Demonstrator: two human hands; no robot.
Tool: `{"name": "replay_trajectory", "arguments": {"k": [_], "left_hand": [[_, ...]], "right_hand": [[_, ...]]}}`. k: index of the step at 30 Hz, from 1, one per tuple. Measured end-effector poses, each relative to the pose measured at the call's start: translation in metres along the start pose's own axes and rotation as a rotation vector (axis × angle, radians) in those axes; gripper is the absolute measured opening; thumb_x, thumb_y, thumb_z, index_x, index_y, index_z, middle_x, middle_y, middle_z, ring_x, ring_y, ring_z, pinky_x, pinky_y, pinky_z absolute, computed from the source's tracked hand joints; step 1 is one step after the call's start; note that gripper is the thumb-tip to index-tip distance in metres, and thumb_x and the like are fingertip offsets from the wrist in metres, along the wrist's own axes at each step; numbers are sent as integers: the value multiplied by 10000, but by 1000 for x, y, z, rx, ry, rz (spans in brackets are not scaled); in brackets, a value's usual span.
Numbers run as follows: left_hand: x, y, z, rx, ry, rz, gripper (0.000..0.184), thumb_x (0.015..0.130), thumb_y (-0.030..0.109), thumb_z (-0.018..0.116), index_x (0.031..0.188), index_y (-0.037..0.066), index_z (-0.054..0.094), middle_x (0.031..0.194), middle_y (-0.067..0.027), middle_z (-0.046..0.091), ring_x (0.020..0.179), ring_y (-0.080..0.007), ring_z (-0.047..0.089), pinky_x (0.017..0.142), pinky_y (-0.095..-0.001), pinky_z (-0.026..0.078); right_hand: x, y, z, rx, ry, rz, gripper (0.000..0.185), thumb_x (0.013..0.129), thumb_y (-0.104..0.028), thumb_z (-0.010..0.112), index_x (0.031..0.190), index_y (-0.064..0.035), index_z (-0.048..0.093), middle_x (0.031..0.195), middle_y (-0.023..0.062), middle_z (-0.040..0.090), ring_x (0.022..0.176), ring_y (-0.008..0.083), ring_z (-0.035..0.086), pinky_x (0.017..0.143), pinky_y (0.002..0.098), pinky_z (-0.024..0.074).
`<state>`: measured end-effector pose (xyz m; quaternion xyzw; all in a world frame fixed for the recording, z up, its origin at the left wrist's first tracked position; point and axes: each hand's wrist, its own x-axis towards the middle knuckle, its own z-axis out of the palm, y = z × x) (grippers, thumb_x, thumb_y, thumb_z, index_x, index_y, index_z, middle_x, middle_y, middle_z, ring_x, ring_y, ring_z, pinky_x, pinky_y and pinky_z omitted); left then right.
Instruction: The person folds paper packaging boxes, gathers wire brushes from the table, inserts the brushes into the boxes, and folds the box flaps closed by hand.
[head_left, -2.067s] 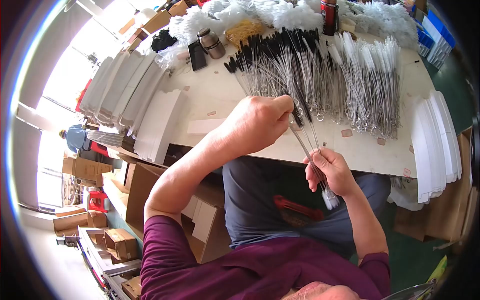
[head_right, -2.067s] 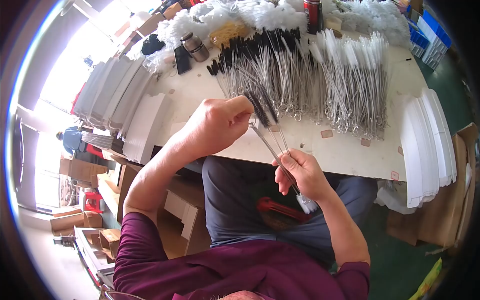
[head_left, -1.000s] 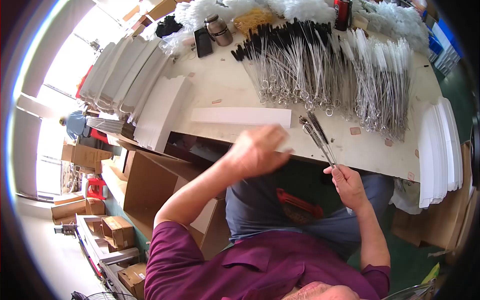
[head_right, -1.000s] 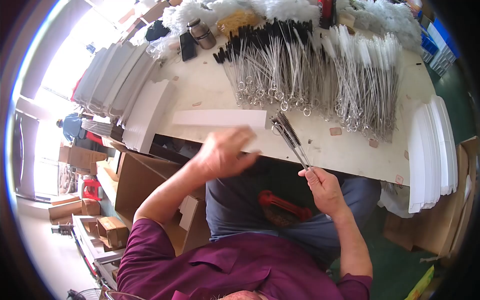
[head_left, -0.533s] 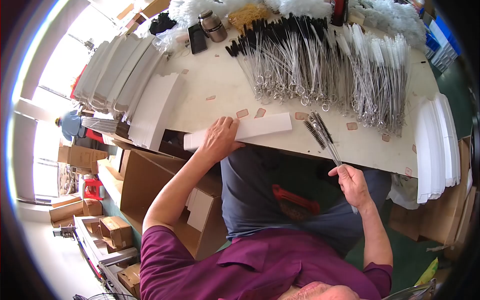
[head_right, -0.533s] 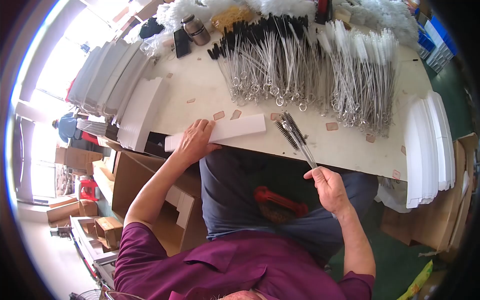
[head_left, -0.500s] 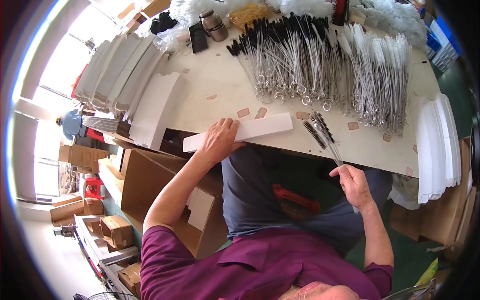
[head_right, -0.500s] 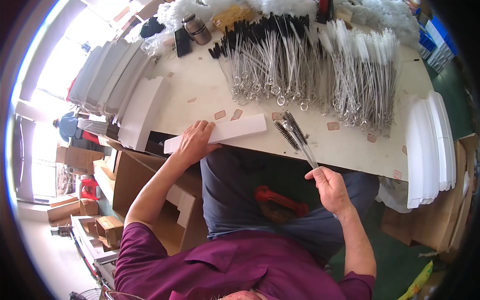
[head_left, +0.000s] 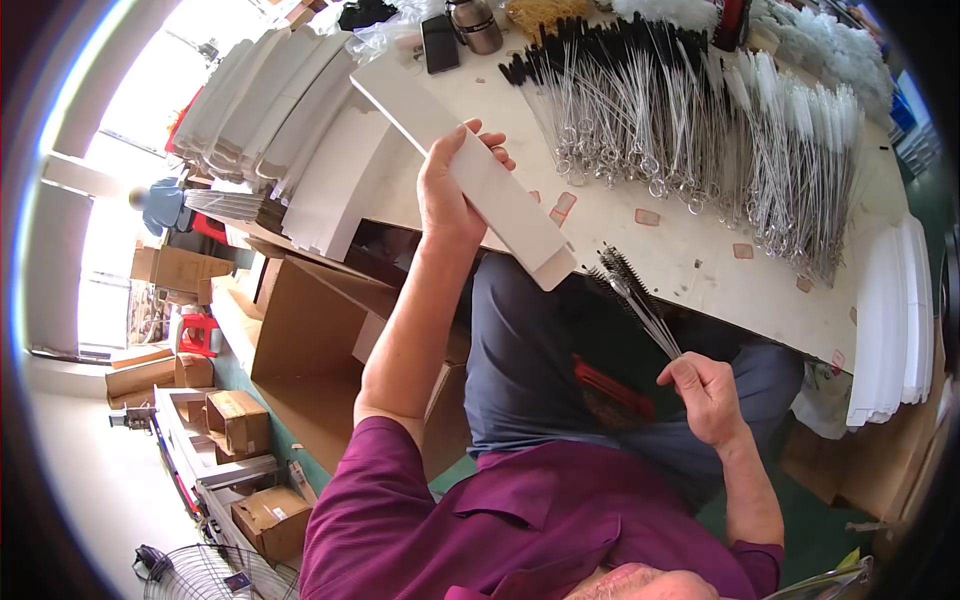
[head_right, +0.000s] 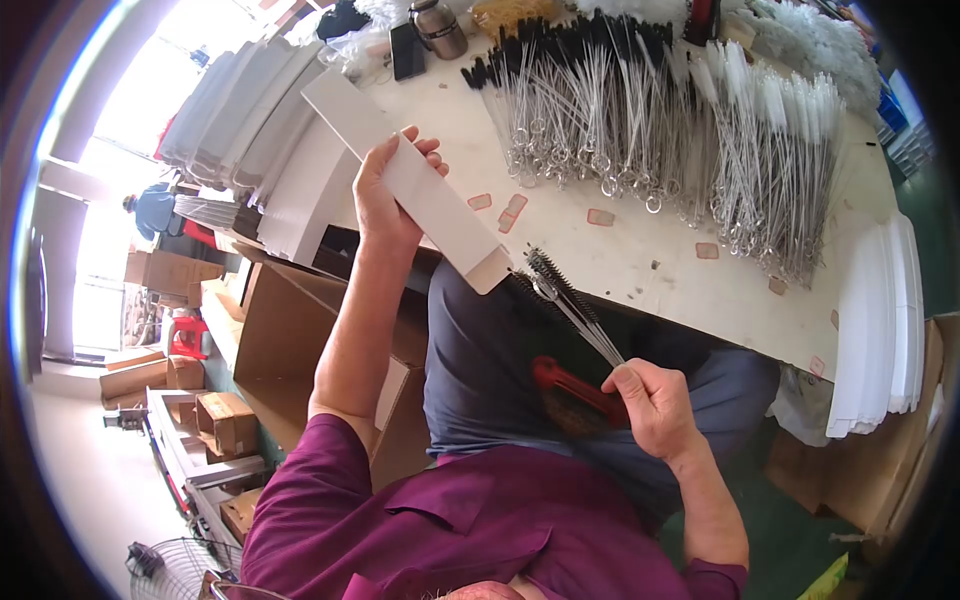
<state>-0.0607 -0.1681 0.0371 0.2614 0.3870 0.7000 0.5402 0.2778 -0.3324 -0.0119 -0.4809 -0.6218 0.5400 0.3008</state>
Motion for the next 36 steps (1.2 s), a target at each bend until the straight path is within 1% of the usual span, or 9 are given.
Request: {"name": "replay_trajectory", "arguments": {"k": [13, 15, 19, 22, 27, 28, 31, 35, 36], "left_hand": [[-24, -35, 19, -250, 23, 62, 460, 973, 295, 598, 1259, -58, 525, 1015, -215, 617, 813, -261, 611, 789, -437, 526], [-28, -37, 20, -272, 25, 64, 453, 974, 302, 594, 1244, -58, 545, 1015, -206, 611, 813, -258, 587, 778, -421, 508], [-35, -47, 19, -303, -28, 21, 452, 972, 328, 592, 1220, -50, 575, 1009, -187, 609, 796, -249, 553, 768, -397, 478], [-42, -56, 18, -316, -55, -28, 458, 971, 348, 597, 1200, -48, 586, 993, -183, 612, 793, -251, 549, 773, -395, 472], [-43, -56, 12, -311, -13, -47, 452, 973, 347, 601, 1186, -52, 589, 968, -182, 614, 788, -253, 557, 774, -397, 475], [-43, -56, 12, -307, 5, -63, 451, 973, 344, 607, 1183, -55, 589, 964, -182, 615, 788, -254, 563, 777, -398, 477], [-44, -65, 10, -254, 8, -80, 435, 974, 327, 612, 1173, -59, 589, 959, -185, 620, 797, -260, 578, 776, -399, 480], [-47, -71, 10, -277, 62, -97, 428, 974, 316, 620, 1168, -64, 586, 951, -195, 620, 804, -264, 583, 785, -403, 490], [-52, -75, 14, -270, 68, -111, 429, 985, 319, 600, 1176, -64, 581, 948, -199, 626, 807, -267, 590, 791, -411, 501]], "right_hand": [[-5, 23, 10, 78, -57, 85, 453, 1101, -357, 539, 867, -6, 705, 634, 6, 536, 602, 84, 461, 560, 277, 381], [-4, 22, 8, 325, -168, 291, 476, 1101, -374, 536, 867, 2, 709, 610, -48, 463, 541, 49, 387, 494, 249, 314], [0, 19, -4, 436, -254, 413, 472, 1101, -361, 532, 877, 12, 715, 589, -54, 444, 516, 46, 363, 470, 251, 294], [9, 16, -13, 414, -307, 481, 456, 1099, -347, 533, 891, 11, 723, 583, -55, 443, 523, 44, 375, 479, 245, 307], [18, 12, -21, 241, -288, 423, 408, 1084, -299, 561, 888, 7, 745, 579, -48, 467, 535, 49, 398, 504, 256, 319], [20, 17, -25, 113, -280, 348, 395, 1069, -296, 579, 892, 14, 748, 608, 3, 556, 573, 88, 470, 548, 289, 387], [23, 17, -24, -103, -200, 211, 377, 1058, -290, 587, 915, 22, 744, 679, 59, 644, 635, 136, 540, 624, 324, 453], [26, 5, -22, -156, -181, 255, 379, 1052, -285, 587, 904, 29, 741, 743, 92, 689, 700, 162, 583, 696, 342, 484], [27, 6, -21, -134, -207, 253, 353, 1057, -287, 581, 971, 19, 736, 765, 87, 695, 710, 157, 581, 695, 336, 481]]}}
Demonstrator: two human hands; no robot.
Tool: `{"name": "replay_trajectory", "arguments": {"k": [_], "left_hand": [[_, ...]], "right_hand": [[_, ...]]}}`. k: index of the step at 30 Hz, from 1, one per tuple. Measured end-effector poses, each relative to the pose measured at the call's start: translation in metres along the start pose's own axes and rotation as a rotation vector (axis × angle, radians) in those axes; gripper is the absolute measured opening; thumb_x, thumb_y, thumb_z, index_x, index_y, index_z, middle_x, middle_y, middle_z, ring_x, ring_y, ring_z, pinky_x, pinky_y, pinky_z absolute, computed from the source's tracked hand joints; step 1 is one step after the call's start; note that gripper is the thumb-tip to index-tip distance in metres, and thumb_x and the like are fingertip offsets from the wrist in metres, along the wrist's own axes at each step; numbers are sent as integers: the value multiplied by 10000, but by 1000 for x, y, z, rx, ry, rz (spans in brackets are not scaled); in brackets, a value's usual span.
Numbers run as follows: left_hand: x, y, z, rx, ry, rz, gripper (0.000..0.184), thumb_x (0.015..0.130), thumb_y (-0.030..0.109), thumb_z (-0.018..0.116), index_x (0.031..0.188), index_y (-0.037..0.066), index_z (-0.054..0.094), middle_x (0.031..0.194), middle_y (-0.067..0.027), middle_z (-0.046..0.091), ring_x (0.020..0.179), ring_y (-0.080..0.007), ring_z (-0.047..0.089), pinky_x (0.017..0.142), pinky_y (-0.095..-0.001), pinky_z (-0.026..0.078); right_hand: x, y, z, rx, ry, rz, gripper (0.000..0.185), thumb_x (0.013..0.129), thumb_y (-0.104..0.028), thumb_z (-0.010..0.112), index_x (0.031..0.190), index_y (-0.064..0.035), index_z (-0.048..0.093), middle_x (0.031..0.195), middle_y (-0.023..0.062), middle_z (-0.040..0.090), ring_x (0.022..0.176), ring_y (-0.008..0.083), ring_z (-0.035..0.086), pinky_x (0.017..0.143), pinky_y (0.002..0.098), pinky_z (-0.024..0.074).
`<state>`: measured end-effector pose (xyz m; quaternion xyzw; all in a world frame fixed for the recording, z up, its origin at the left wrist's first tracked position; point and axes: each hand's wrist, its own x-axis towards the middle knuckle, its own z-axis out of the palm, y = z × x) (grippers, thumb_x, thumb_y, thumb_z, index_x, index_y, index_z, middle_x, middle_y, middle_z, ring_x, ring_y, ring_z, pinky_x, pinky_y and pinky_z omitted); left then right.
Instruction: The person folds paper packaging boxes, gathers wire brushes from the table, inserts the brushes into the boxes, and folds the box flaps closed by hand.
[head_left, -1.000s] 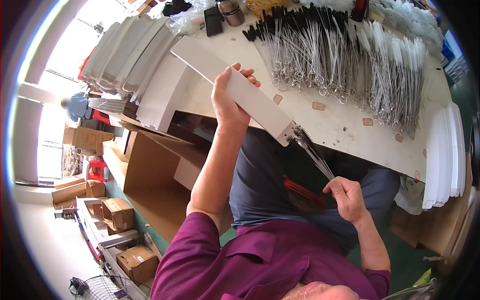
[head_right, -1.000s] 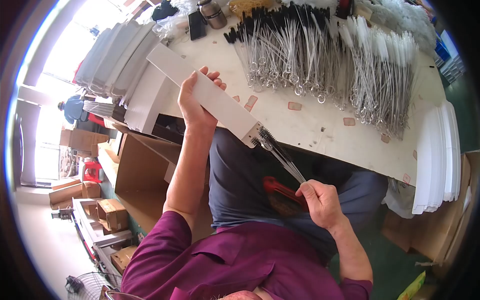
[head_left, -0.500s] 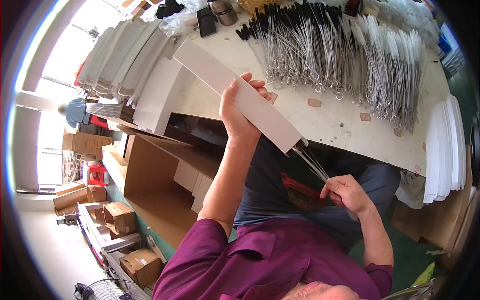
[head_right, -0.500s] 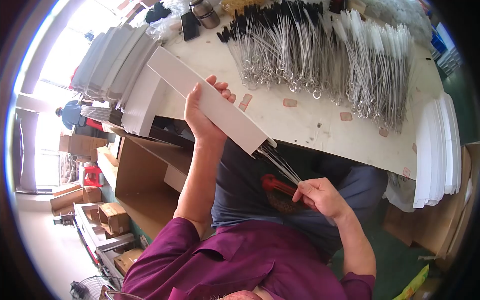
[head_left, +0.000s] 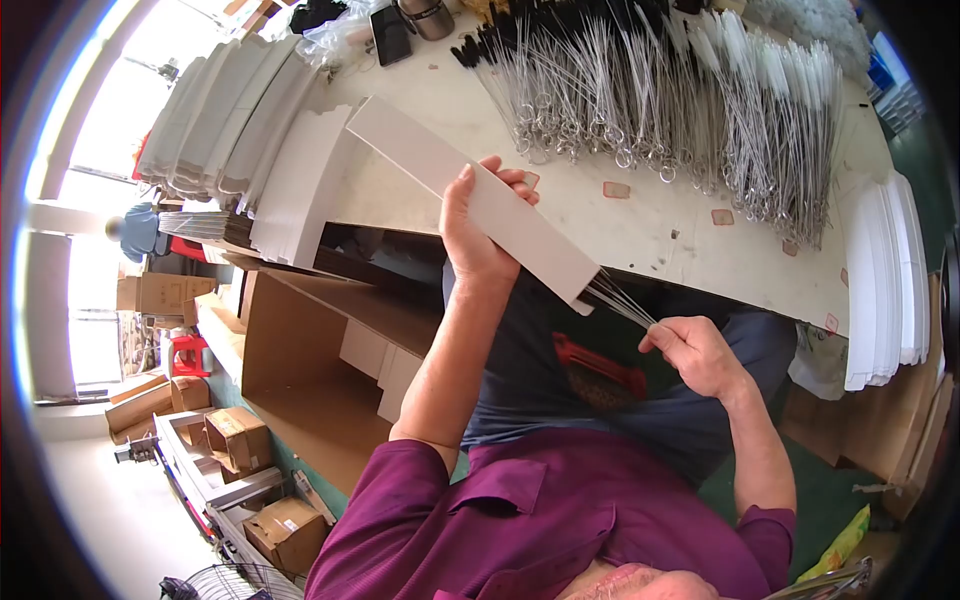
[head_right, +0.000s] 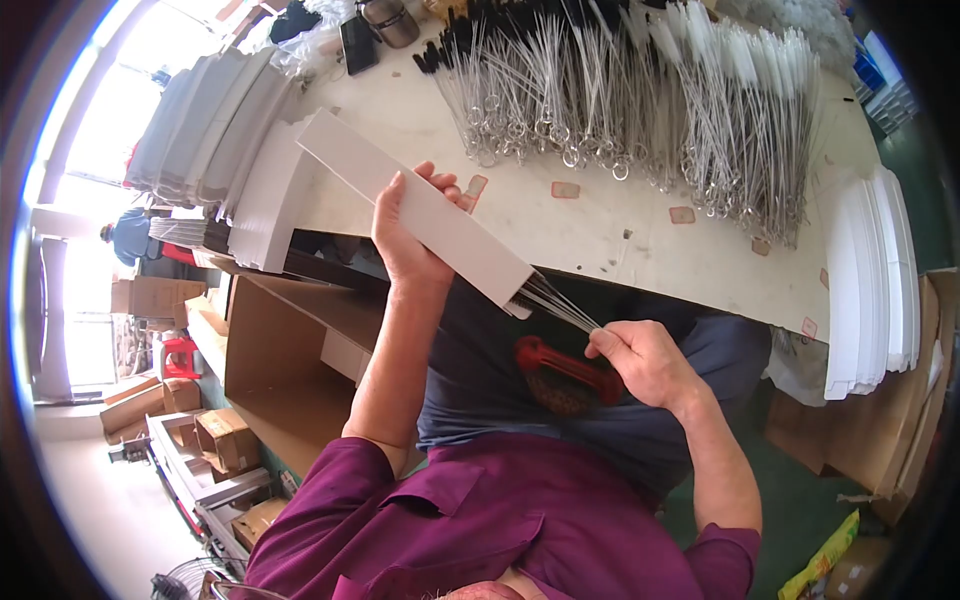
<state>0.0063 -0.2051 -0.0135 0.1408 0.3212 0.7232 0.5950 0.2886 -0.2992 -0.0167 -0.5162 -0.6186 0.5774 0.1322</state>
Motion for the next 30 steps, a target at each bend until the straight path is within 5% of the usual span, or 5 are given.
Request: {"name": "replay_trajectory", "arguments": {"k": [12, 15, 17, 22, 30], "left_hand": [[-58, -52, -5, 229, -135, -52, 507, 1051, 446, 509, 1262, -15, 531, 1005, -200, 682, 911, -300, 671, 862, -467, 552], [-74, -18, -20, 971, -510, -484, 432, 1007, 294, 669, 1235, -70, 620, 999, -83, 696, 980, -193, 696, 881, -364, 565], [-105, -1, -20, 1364, -833, -135, 286, 923, 106, 746, 1149, -48, 664, 991, -120, 730, 813, -244, 725, 798, -362, 596], [-99, 16, 29, 1833, -1201, 551, 791, 751, 302, 837, 1390, -37, 518, 1422, -272, 523, 1348, -432, 471, 1137, -523, 386], [-72, -17, -12, 1778, -1181, 440, 562, 709, 220, 852, 1168, 32, 588, 882, -118, 639, 802, -332, 696, 675, -454, 561]], "right_hand": [[38, -6, 24, 240, 210, -169, 566, 976, -451, 739, 1195, 62, 639, 997, 137, 727, 932, 158, 676, 853, 327, 536], [28, 1, 3, 284, 176, -129, 552, 922, -441, 805, 1100, 64, 672, 946, 146, 736, 876, 157, 679, 804, 340, 546], [22, 4, -10, 58, 195, -101, 535, 901, -438, 822, 1030, 62, 686, 890, 149, 734, 825, 158, 677, 758, 349, 551], [20, -16, -8, -86, 11, -46, 521, 868, -423, 825, 1016, 55, 678, 854, 174, 724, 784, 204, 685, 730, 357, 546], [7, -39, -10, -418, 201, -237, 497, 898, -355, 790, 1219, 5, 671, 933, 203, 717, 854, 360, 695, 778, 422, 545]]}}
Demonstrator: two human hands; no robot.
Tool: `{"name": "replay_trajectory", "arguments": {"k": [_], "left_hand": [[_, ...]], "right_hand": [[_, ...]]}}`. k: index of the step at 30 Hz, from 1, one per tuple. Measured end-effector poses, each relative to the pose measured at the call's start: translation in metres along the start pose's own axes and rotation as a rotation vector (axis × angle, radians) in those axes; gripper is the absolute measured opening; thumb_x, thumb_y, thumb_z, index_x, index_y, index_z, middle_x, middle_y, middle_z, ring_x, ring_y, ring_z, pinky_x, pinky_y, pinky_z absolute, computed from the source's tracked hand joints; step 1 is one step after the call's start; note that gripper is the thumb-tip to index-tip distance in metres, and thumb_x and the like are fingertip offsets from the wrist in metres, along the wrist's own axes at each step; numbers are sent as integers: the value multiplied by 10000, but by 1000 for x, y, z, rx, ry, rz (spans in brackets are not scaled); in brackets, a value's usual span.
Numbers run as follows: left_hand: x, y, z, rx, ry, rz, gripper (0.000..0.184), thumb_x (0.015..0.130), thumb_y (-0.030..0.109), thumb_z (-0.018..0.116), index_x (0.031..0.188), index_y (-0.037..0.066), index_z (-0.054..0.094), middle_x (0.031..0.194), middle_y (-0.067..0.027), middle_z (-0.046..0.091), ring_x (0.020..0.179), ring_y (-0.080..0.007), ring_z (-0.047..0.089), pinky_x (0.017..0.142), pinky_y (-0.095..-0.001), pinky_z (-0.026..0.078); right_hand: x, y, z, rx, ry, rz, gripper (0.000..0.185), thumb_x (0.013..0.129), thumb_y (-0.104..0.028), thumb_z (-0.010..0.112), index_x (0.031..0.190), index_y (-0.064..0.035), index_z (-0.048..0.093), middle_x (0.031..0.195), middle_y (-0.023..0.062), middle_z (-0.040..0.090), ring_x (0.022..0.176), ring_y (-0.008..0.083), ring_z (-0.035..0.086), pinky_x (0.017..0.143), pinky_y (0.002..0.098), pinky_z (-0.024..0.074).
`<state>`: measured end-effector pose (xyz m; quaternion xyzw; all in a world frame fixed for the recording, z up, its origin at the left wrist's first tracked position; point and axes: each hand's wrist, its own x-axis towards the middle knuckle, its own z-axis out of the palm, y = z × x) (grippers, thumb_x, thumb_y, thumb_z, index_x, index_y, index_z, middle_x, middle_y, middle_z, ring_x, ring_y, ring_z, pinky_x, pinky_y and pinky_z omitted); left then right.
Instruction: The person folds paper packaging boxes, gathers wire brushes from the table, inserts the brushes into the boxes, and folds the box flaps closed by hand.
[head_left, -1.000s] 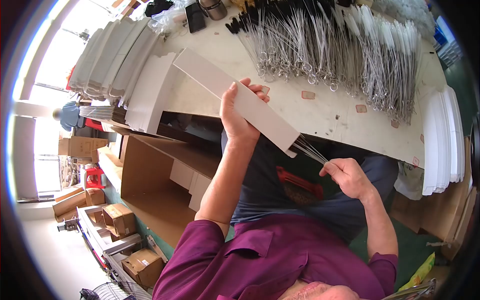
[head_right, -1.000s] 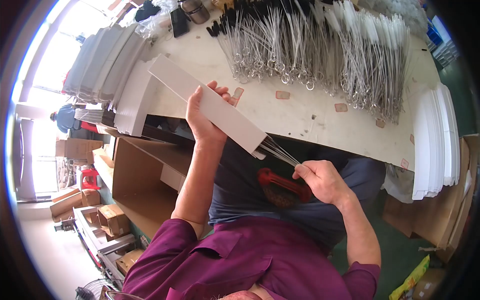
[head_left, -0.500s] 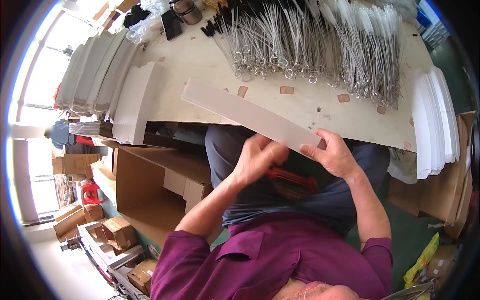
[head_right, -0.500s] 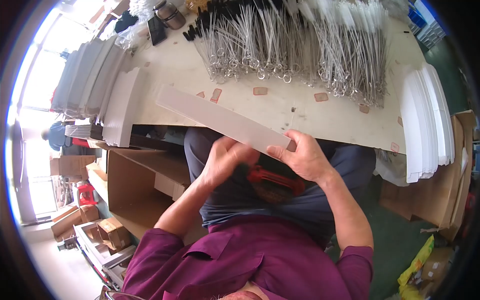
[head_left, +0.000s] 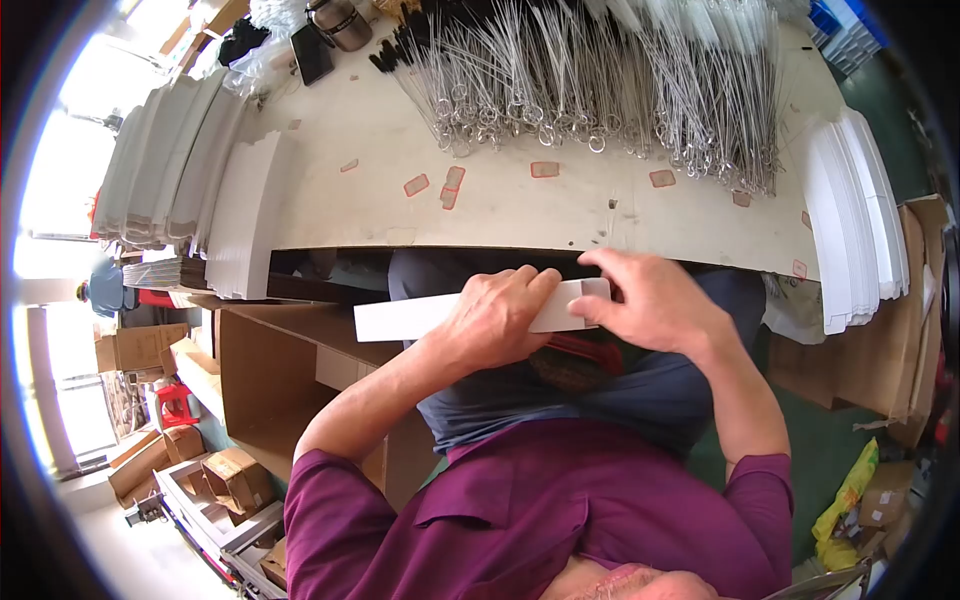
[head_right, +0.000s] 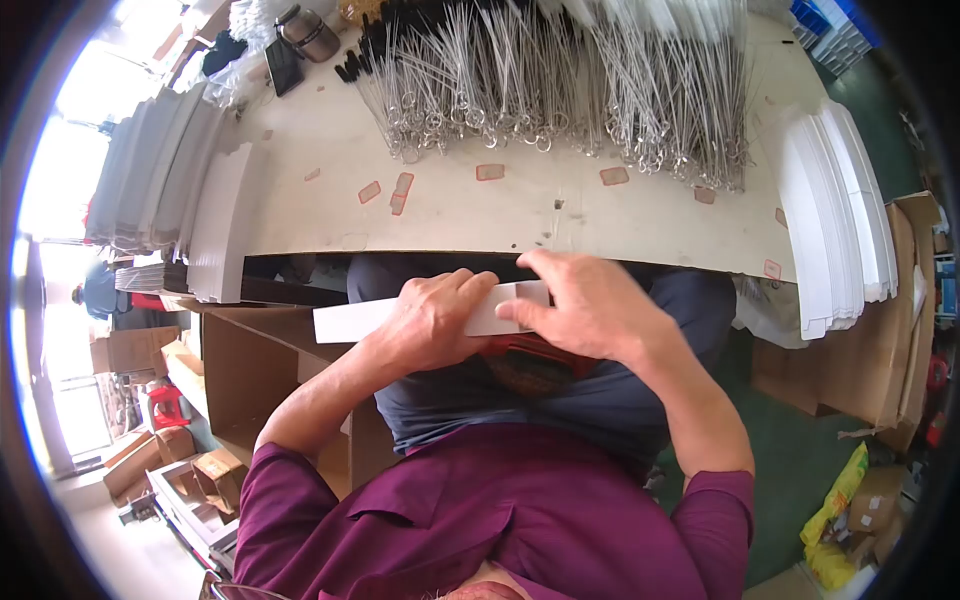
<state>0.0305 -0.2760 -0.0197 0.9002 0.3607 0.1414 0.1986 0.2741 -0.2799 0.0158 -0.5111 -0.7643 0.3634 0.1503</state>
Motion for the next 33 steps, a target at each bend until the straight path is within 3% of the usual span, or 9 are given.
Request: {"name": "replay_trajectory", "arguments": {"k": [3, 6, 13, 19, 23, 25, 27, 32, 33], "left_hand": [[-8, -4, -3, -59, 83, -26, 496, 714, 153, 819, 1130, 36, 577, 857, -134, 638, 779, -356, 687, 653, -465, 564], [-11, -5, -5, -67, 131, -90, 486, 724, 144, 810, 1134, 33, 575, 861, -136, 639, 780, -354, 688, 649, -471, 568], [-1, 17, 20, -17, 81, -121, 547, 728, 228, 865, 1153, 37, 579, 852, -136, 647, 783, -349, 695, 649, -467, 564], [-7, 11, 24, -26, 89, -165, 601, 737, 209, 848, 1224, -1, 565, 867, -150, 650, 781, -348, 702, 649, -459, 573], [-4, 14, 26, -21, 86, -185, 624, 729, 226, 856, 1244, 6, 581, 895, -154, 680, 809, -352, 711, 671, -458, 580], [-3, 17, 29, -42, 121, -173, 619, 736, 231, 855, 1245, 5, 585, 895, -154, 684, 803, -351, 713, 666, -455, 582], [-4, 19, 30, -59, 160, -163, 614, 743, 237, 853, 1246, 3, 589, 895, -155, 689, 797, -350, 716, 661, -452, 584], [-9, 18, 29, -37, 160, -183, 744, 769, 341, 870, 1335, -23, 553, 890, -158, 670, 757, -336, 716, 620, -433, 583], [-11, 17, 28, -38, 162, -189, 744, 769, 341, 870, 1335, -23, 553, 890, -158, 670, 757, -336, 716, 620, -433, 583]], "right_hand": [[-12, 4, -32, -203, 344, -198, 429, 973, -363, 724, 1141, 29, 676, 825, 192, 690, 724, 308, 673, 701, 408, 527], [-24, 27, -34, 11, 359, 73, 307, 1009, -286, 678, 968, 18, 683, 754, 200, 679, 710, 412, 678, 638, 452, 520], [-12, 29, 46, 102, 540, -3, 284, 1038, -204, 645, 839, -2, 624, 722, 209, 628, 641, 423, 619, 556, 452, 461], [-22, 37, 47, 479, 506, 64, 164, 1022, -123, 676, 1042, 26, 740, 875, 117, 727, 778, 157, 682, 706, 286, 534], [-24, 34, 63, 423, 528, -11, 159, 1022, -111, 661, 1080, 14, 741, 1035, 129, 737, 873, 217, 706, 785, 317, 559], [-23, 29, 76, 202, 656, -148, 247, 1044, -139, 622, 1219, 18, 697, 1261, 185, 685, 1109, 313, 684, 964, 375, 541], [-28, 25, 87, 207, 511, -194, 493, 1061, -199, 594, 1462, 70, 498, 1518, 283, 490, 1403, 424, 505, 1153, 425, 425], [-32, 29, 89, 444, 531, -120, 549, 1044, -251, 633, 1456, 86, 498, 1546, 291, 456, 1419, 431, 489, 1159, 457, 421], [-36, 37, 87, 282, 554, -120, 526, 1026, -247, 664, 1418, 82, 542, 1523, 280, 487, 1379, 425, 527, 1141, 462, 440]]}}
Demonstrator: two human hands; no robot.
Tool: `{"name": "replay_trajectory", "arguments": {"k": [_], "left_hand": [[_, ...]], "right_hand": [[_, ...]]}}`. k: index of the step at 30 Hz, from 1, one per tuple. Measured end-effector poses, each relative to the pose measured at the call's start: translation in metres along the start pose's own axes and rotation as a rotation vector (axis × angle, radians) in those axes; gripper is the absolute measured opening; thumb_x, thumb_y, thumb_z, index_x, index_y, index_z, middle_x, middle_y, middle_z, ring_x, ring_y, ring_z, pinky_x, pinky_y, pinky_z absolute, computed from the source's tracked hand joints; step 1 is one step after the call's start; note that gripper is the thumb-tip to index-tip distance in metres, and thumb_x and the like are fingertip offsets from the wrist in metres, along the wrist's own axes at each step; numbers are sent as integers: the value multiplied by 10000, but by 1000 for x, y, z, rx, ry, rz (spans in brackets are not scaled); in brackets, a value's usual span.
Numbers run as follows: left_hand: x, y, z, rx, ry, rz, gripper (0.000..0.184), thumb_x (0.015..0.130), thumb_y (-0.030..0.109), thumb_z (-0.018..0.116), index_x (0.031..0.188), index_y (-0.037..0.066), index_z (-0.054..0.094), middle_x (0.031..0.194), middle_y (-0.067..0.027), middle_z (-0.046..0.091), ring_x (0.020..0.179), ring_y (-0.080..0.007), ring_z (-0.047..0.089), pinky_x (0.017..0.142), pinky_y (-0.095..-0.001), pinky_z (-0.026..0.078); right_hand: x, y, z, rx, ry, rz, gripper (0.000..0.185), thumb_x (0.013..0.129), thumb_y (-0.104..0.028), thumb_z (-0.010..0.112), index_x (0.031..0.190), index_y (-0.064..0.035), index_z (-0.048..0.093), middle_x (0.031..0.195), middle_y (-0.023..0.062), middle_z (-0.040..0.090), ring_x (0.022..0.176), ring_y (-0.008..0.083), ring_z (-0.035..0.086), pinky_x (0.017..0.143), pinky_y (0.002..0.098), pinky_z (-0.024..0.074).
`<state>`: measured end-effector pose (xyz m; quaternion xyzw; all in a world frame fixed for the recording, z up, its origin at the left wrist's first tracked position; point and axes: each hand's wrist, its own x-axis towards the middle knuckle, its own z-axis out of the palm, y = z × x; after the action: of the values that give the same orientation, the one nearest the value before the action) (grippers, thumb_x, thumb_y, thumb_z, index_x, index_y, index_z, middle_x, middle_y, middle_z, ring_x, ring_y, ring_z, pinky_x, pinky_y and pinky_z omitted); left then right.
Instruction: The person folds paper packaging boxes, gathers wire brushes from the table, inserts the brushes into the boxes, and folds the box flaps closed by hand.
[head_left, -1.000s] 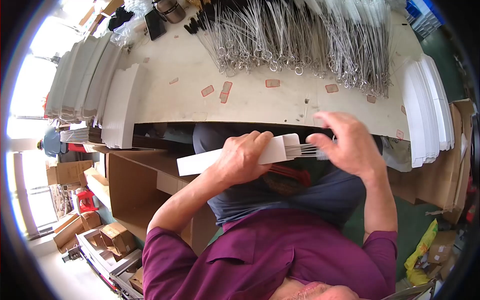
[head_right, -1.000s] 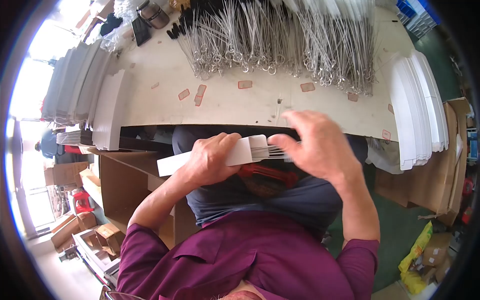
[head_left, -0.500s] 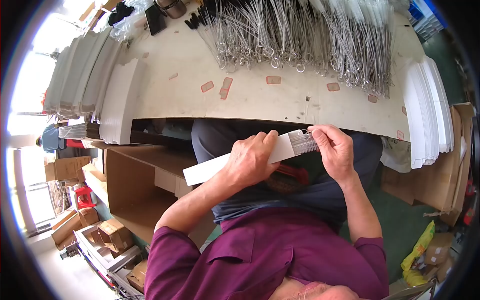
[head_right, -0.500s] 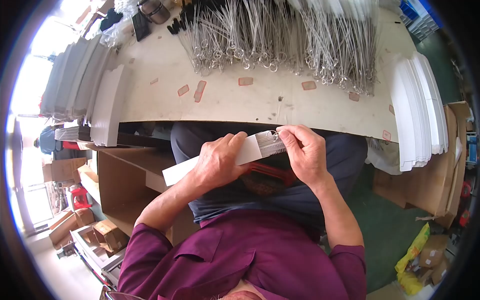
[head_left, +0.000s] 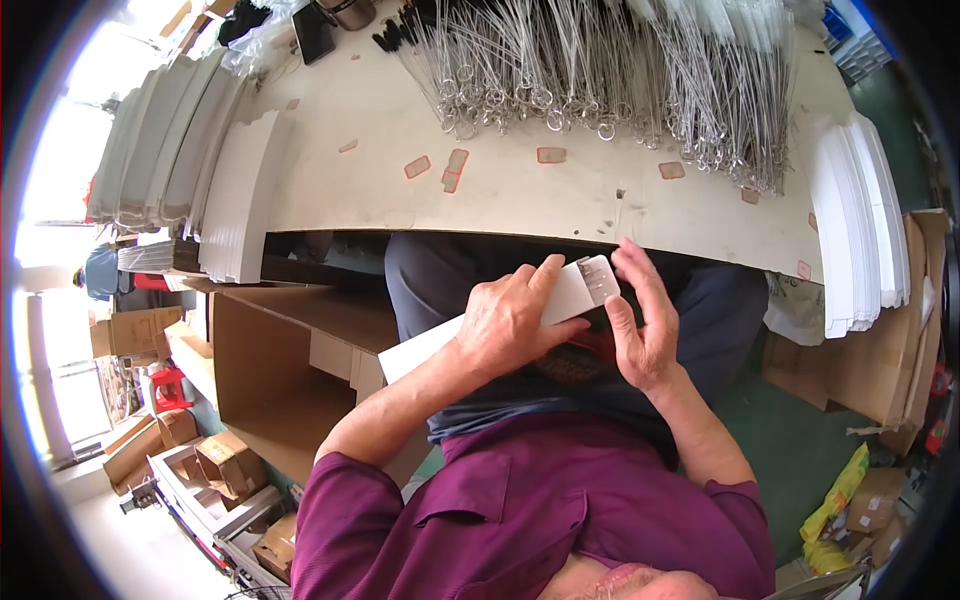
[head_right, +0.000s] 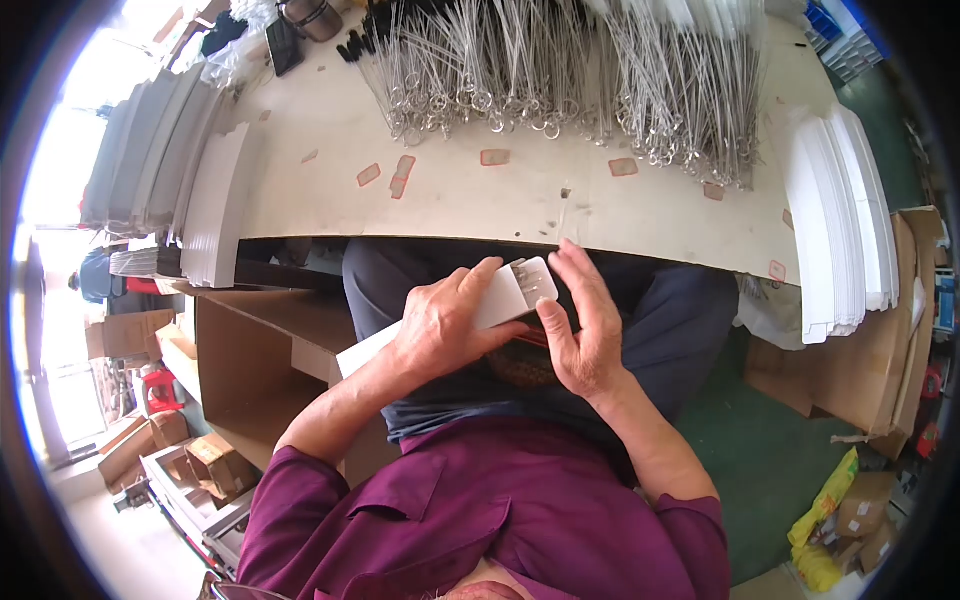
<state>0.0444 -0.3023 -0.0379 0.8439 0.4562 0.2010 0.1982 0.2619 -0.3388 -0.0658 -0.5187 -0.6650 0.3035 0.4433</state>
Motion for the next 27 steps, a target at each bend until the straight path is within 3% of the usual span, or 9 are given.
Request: {"name": "replay_trajectory", "arguments": {"k": [3, 5, 9, 12, 14, 15, 20, 22, 27], "left_hand": [[0, -2, 0, -14, -20, -16, 756, 783, 361, 867, 1355, -17, 548, 881, -162, 671, 732, -341, 716, 600, -438, 580], [0, -1, 2, -22, -57, -98, 733, 773, 379, 873, 1347, 41, 567, 942, -175, 718, 812, -354, 739, 669, -456, 600], [0, 4, 0, -64, -55, -83, 735, 780, 355, 867, 1370, 49, 552, 940, -177, 717, 815, -363, 737, 673, -462, 600], [-1, 2, 2, -90, -110, -87, 743, 791, 318, 857, 1403, 63, 523, 951, -183, 716, 830, -383, 734, 683, -474, 600], [-2, 4, 0, -121, -131, -96, 753, 796, 277, 850, 1433, 88, 496, 972, -192, 713, 841, -406, 727, 695, -487, 599], [-1, 4, -1, -122, -130, -99, 753, 796, 277, 850, 1433, 88, 496, 972, -192, 713, 841, -406, 727, 695, -487, 599], [8, 7, -8, -206, -238, -100, 717, 800, 231, 841, 1420, 117, 500, 1051, -213, 701, 908, -423, 722, 734, -494, 606], [8, 2, -3, -248, -224, -75, 693, 802, 229, 839, 1399, 119, 505, 1061, -207, 699, 919, -422, 721, 739, -492, 608], [6, 3, 4, -237, -222, -63, 634, 798, 198, 830, 1338, 122, 506, 1072, -184, 699, 921, -418, 722, 736, -487, 609]], "right_hand": [[1, -5, -3, -174, -42, -157, 490, 997, -219, 701, 1385, 57, 585, 1477, 269, 534, 1312, 418, 577, 1107, 452, 470], [5, -12, -4, -296, -61, -200, 480, 972, -200, 727, 1368, 42, 607, 1436, 266, 565, 1261, 418, 604, 1075, 446, 494], [3, -10, -3, -221, -72, -186, 471, 946, -194, 751, 1342, 33, 632, 1426, 272, 564, 1252, 433, 601, 1050, 452, 509], [3, -12, -1, -178, -118, -129, 401, 987, -177, 709, 1318, 42, 649, 1442, 264, 557, 1246, 391, 621, 1035, 424, 522], [2, -14, -5, 279, -227, 159, 334, 1034, -144, 643, 1315, 37, 655, 1429, 242, 583, 1249, 297, 636, 1025, 389, 532], [1, -11, -11, 421, -311, 270, 287, 1069, -89, 567, 1308, 43, 655, 1328, 202, 668, 1161, 216, 683, 979, 350, 563], [-4, -14, -5, 259, -226, 211, 273, 1062, 6, 525, 1307, 60, 634, 1093, 151, 753, 974, 195, 748, 875, 307, 610], [-9, -16, 1, 595, -101, 454, 302, 1050, 29, 533, 1342, 53, 607, 1047, 138, 753, 990, 178, 741, 884, 318, 622], [-7, -21, 6, 627, -59, 497, 307, 1034, 49, 545, 1337, 57, 595, 980, 99, 749, 926, 143, 736, 864, 332, 644]]}}
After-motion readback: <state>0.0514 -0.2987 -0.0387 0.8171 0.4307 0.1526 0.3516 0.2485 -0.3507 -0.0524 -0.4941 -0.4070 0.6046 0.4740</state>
